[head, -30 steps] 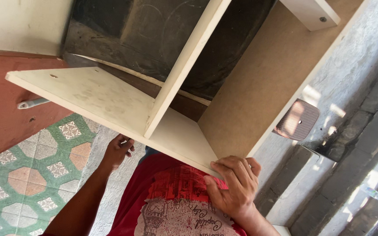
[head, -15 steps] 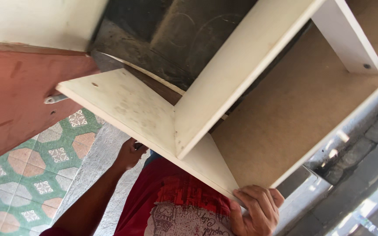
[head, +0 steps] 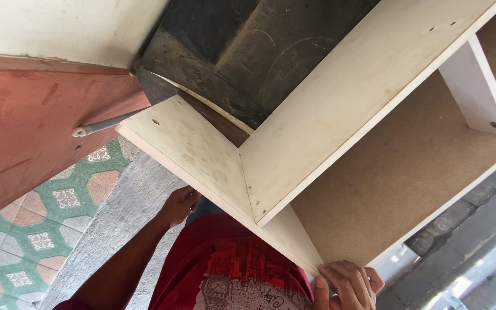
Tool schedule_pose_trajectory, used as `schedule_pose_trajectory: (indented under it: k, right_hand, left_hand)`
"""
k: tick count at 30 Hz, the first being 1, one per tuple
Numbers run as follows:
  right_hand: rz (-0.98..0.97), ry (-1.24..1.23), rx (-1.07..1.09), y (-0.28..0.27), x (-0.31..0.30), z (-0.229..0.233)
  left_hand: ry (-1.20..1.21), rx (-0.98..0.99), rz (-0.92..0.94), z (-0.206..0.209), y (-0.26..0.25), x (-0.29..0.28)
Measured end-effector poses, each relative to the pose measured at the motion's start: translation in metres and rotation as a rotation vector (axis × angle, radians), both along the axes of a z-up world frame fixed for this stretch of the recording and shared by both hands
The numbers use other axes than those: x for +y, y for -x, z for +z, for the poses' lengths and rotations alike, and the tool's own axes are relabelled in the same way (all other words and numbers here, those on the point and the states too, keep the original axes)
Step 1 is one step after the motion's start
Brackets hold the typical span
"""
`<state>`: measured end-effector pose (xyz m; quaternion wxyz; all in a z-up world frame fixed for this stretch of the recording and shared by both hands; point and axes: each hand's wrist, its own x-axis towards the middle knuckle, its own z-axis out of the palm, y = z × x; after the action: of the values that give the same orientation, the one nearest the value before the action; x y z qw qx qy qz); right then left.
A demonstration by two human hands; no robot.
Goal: The person assembles a white wooden cabinet by inserting dowels and tightening screws with a screwdriver. They attach side panels and a back panel, then flip the unit upright and continue securing joints.
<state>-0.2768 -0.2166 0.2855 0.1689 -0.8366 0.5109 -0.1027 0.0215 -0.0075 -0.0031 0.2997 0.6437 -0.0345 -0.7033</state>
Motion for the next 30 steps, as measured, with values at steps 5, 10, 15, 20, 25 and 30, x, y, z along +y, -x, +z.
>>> schedule_pose_trajectory:
  k: [5, 10, 15, 20, 25, 30]
  right_hand:
    - [0.023, 0.013, -0.033, -0.019, -0.004, 0.008]
    - [0.09, 0.045, -0.111, -0.029, -0.008, 0.014]
    - [0.18, -0.047, -0.236, -0.023, -0.014, 0.026]
    - [0.281, -0.153, -0.316, -0.004, -0.025, 0.024]
    - [0.378, -0.281, -0.368, 0.003, -0.055, 0.018]
    - [0.411, -0.183, -0.295, -0.025, -0.091, 0.022]
  left_hand:
    - [-0.05, 0.069, 0.004, 0.005, 0.0, -0.006]
    - [0.094, -0.136, 0.011, -0.008, 0.004, -0.003]
    - [0.049, -0.078, 0.222, -0.013, 0.002, 0.0]
    - [0.06, -0.097, 0.228, -0.02, 0.006, 0.004]
    - [0.207, -0.186, 0.156, -0.027, 0.007, 0.015]
    - [0.032, -0.154, 0.137, -0.018, -0.003, 0.008]
